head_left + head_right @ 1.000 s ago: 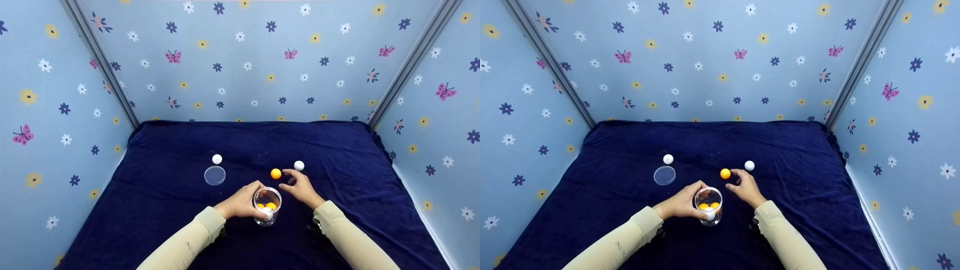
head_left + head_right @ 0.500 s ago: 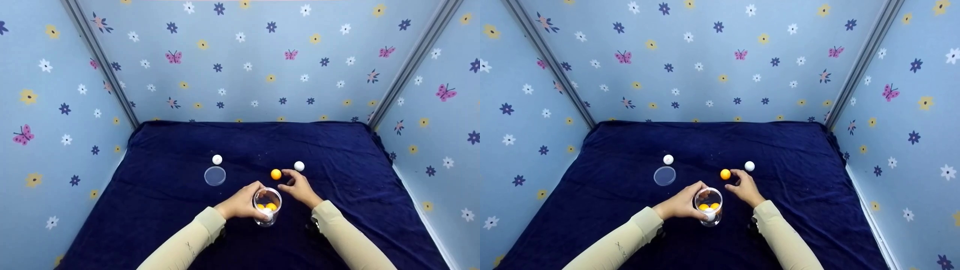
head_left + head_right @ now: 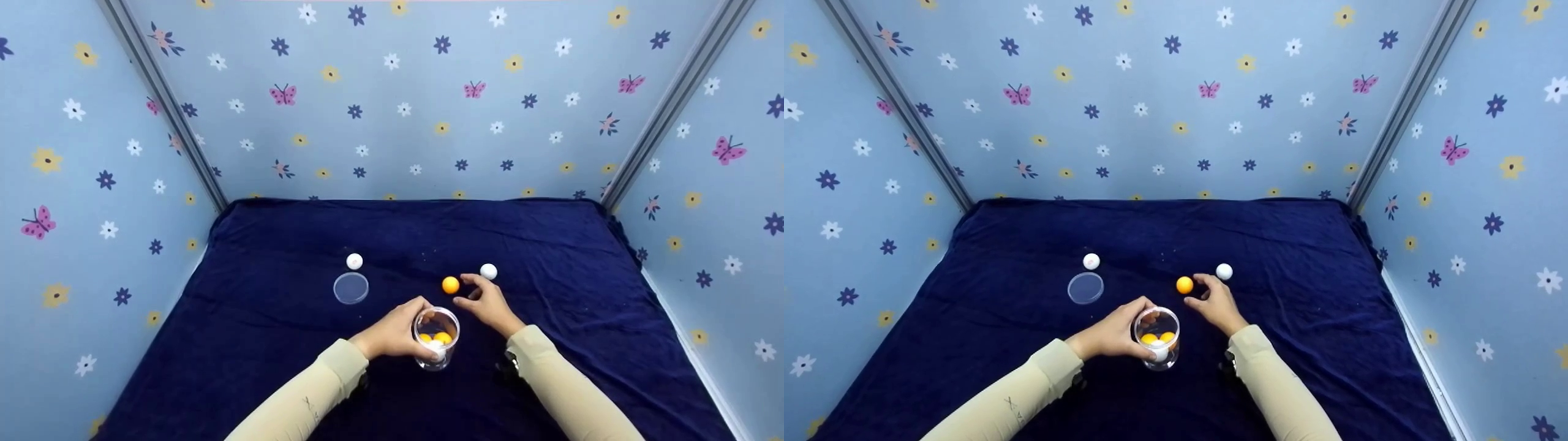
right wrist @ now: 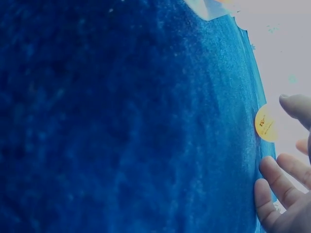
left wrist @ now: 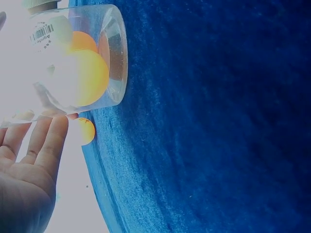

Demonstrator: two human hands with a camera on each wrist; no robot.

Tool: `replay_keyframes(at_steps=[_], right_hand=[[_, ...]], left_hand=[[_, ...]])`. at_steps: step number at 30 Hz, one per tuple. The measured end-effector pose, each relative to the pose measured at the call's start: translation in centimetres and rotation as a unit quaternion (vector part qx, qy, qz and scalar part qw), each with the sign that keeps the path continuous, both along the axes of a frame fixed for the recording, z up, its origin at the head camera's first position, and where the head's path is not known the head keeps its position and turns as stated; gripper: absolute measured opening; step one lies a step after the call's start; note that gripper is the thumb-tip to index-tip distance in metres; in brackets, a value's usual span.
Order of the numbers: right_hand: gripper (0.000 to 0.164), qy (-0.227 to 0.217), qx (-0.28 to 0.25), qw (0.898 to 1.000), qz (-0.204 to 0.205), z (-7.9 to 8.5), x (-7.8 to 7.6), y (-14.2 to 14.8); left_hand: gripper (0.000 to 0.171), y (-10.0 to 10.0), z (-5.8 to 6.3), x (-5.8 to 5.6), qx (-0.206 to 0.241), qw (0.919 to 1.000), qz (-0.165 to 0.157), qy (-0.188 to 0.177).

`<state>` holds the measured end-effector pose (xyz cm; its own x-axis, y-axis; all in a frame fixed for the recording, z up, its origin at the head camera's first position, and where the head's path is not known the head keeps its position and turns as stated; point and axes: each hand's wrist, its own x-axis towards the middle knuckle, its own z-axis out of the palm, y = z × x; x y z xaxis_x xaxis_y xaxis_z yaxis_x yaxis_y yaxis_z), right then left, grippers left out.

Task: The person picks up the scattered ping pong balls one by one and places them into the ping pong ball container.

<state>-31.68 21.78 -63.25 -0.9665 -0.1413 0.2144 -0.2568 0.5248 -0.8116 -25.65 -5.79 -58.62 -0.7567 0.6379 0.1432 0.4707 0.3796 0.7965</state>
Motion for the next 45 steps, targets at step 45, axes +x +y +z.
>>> replay_keyframes(at_steps=[45], right_hand=[[0.054,-0.015,0.062,0.998,0.014,0.2,-1.9,-1.5]], left_hand=[[0.081,0.0,-0.2,-0.1,0.004,1.0,-0.004,0.001]])
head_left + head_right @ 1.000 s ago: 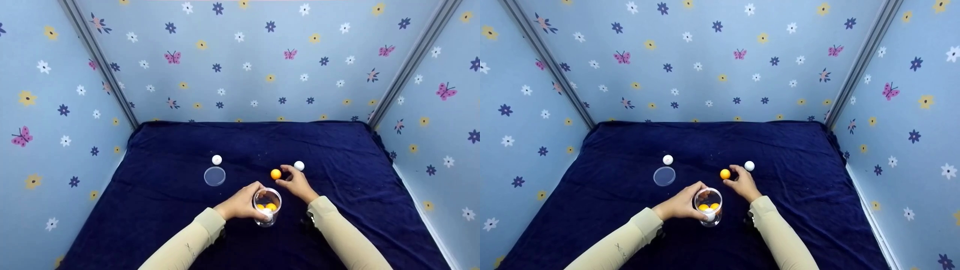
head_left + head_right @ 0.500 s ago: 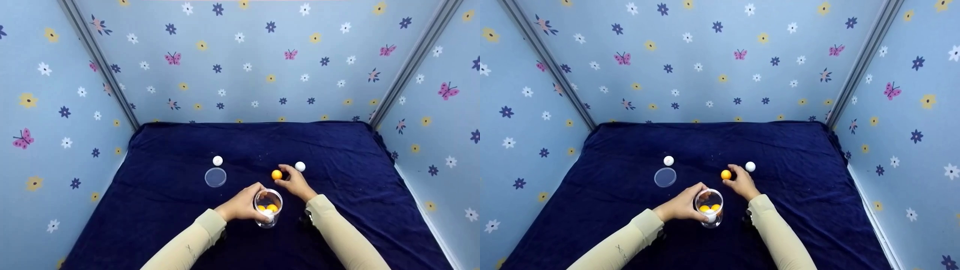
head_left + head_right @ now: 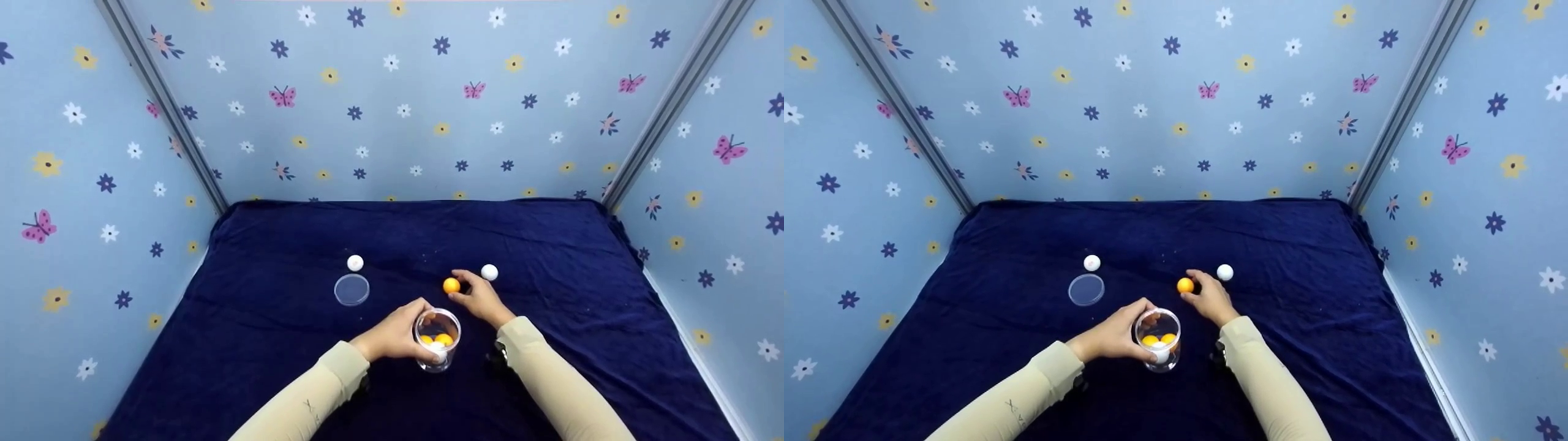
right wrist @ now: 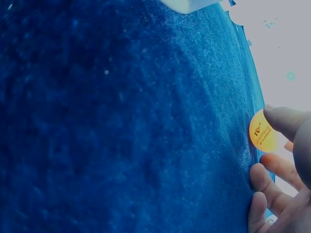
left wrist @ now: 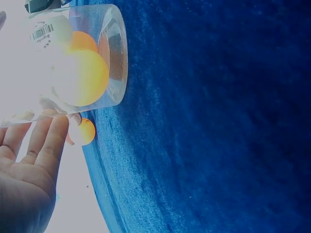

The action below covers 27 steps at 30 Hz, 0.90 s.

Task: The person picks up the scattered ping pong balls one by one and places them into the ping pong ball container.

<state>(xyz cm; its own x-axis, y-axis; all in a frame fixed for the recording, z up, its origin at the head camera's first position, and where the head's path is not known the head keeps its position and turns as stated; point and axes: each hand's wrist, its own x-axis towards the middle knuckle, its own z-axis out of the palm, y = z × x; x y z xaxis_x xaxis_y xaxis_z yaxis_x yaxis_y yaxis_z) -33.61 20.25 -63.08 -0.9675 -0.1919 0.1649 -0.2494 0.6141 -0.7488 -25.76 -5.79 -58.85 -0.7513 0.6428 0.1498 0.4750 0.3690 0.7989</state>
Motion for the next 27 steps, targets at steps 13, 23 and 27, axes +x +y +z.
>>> replay_keyframes(at_steps=[13,23,27], right_hand=[[0.047,-0.001,0.013,1.0,0.0,-0.01,0.07,-0.2],[0.043,0.001,-0.003,1.0,-0.003,0.05,0.16,-0.11],[0.043,0.001,-0.007,1.0,-0.003,0.18,0.17,-0.02]], left_hand=[[0.083,0.04,0.23,0.06,-0.009,1.0,0.003,-0.002],[0.081,0.01,0.29,0.11,-0.01,0.9999,0.002,-0.001],[0.08,0.01,0.21,0.14,-0.009,0.9999,0.005,0.0]])
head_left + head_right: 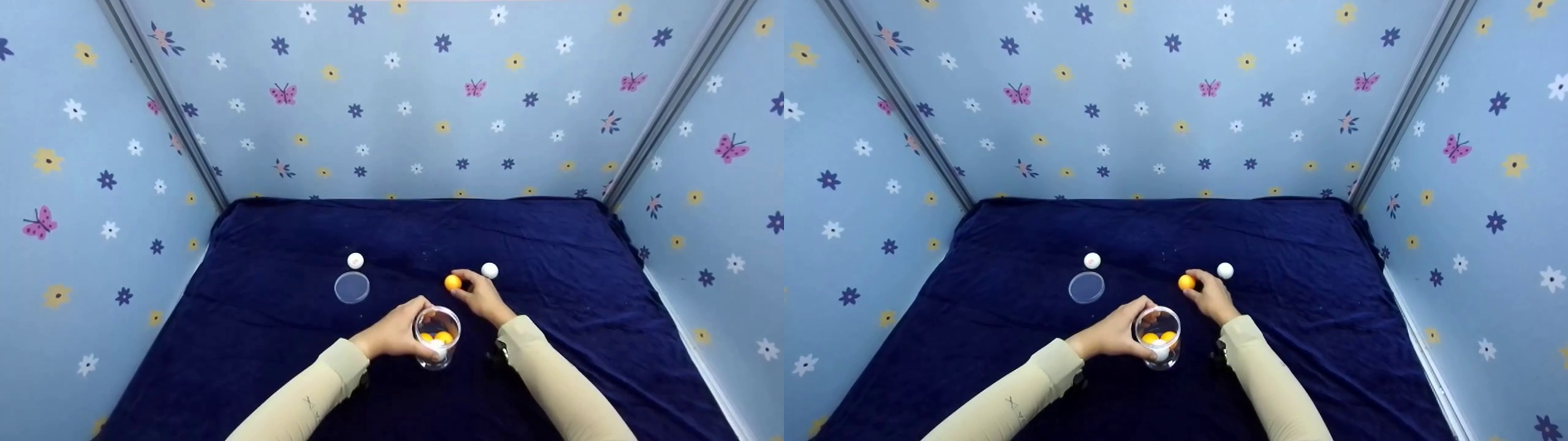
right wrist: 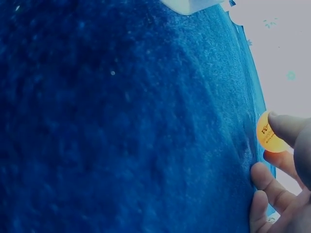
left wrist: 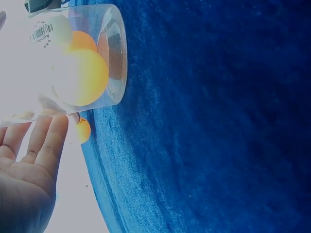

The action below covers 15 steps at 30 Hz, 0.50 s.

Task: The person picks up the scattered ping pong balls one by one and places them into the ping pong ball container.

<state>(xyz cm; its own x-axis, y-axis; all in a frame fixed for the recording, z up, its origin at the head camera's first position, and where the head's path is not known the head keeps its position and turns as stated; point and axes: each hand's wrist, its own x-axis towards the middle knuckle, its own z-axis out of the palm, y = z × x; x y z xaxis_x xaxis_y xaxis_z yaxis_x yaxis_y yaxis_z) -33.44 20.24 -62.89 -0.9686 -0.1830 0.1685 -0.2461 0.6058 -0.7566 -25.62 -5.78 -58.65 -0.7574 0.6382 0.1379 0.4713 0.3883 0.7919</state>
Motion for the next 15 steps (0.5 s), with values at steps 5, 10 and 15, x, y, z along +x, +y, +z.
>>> replay_keyframes(at_steps=[5,10,15], right_hand=[[0.043,-0.001,-0.01,1.0,0.004,0.3,0.0,0.3],[0.042,-0.003,-0.023,1.0,0.014,0.9,0.2,0.5],[0.041,-0.002,-0.019,1.0,0.019,1.4,0.4,0.7]], left_hand=[[0.081,0.0,0.0,-0.1,-0.001,1.0,0.0,0.003],[0.081,0.0,0.2,-0.1,-0.002,1.0,-0.002,0.002],[0.081,0.0,0.0,-0.2,-0.003,1.0,-0.004,0.004]])
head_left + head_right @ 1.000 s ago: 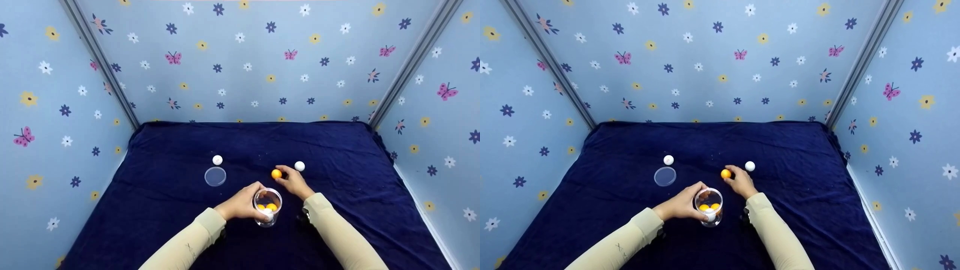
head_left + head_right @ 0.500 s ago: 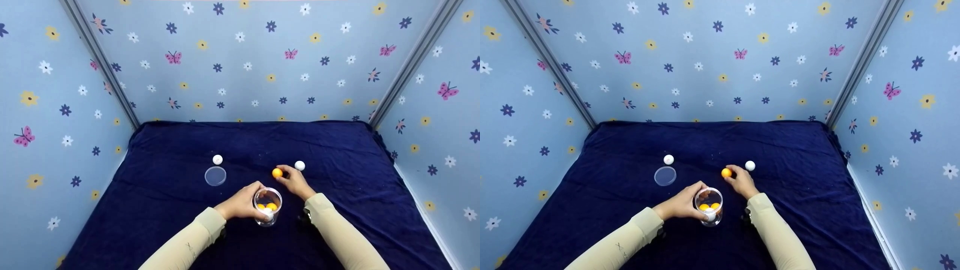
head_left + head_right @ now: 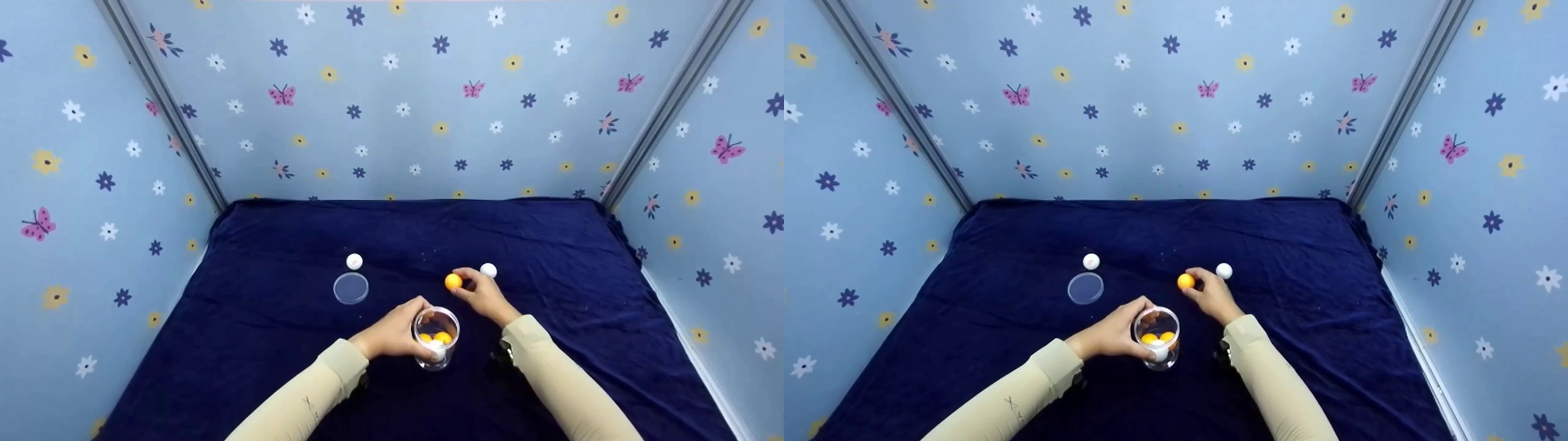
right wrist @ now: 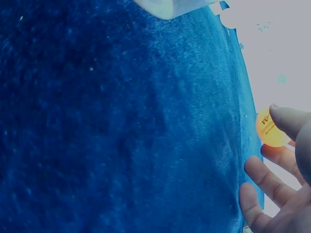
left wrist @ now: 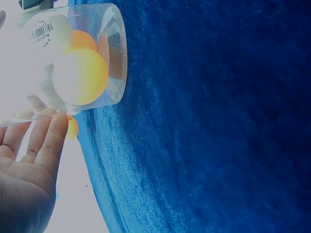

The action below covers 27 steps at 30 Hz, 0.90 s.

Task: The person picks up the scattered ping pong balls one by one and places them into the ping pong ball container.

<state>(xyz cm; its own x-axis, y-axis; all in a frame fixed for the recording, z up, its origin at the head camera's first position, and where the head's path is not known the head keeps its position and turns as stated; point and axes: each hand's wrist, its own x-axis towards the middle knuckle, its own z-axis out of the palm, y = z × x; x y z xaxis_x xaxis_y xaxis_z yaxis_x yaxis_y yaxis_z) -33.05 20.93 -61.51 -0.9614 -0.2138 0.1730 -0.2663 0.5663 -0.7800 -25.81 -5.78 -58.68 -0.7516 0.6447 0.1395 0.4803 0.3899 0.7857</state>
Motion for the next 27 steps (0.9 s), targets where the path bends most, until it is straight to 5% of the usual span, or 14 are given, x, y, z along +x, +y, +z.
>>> replay_keyframes(at_steps=[8,27], right_hand=[[0.038,0.007,-0.016,1.0,0.017,-0.1,0.2,0.3],[0.04,0.02,-0.038,0.999,-0.018,0.1,0.8,1.4]], left_hand=[[0.082,-0.1,-0.2,0.1,0.007,1.0,0.001,-0.003],[0.08,0.1,0.0,0.0,0.003,1.0,0.0,-0.005]])
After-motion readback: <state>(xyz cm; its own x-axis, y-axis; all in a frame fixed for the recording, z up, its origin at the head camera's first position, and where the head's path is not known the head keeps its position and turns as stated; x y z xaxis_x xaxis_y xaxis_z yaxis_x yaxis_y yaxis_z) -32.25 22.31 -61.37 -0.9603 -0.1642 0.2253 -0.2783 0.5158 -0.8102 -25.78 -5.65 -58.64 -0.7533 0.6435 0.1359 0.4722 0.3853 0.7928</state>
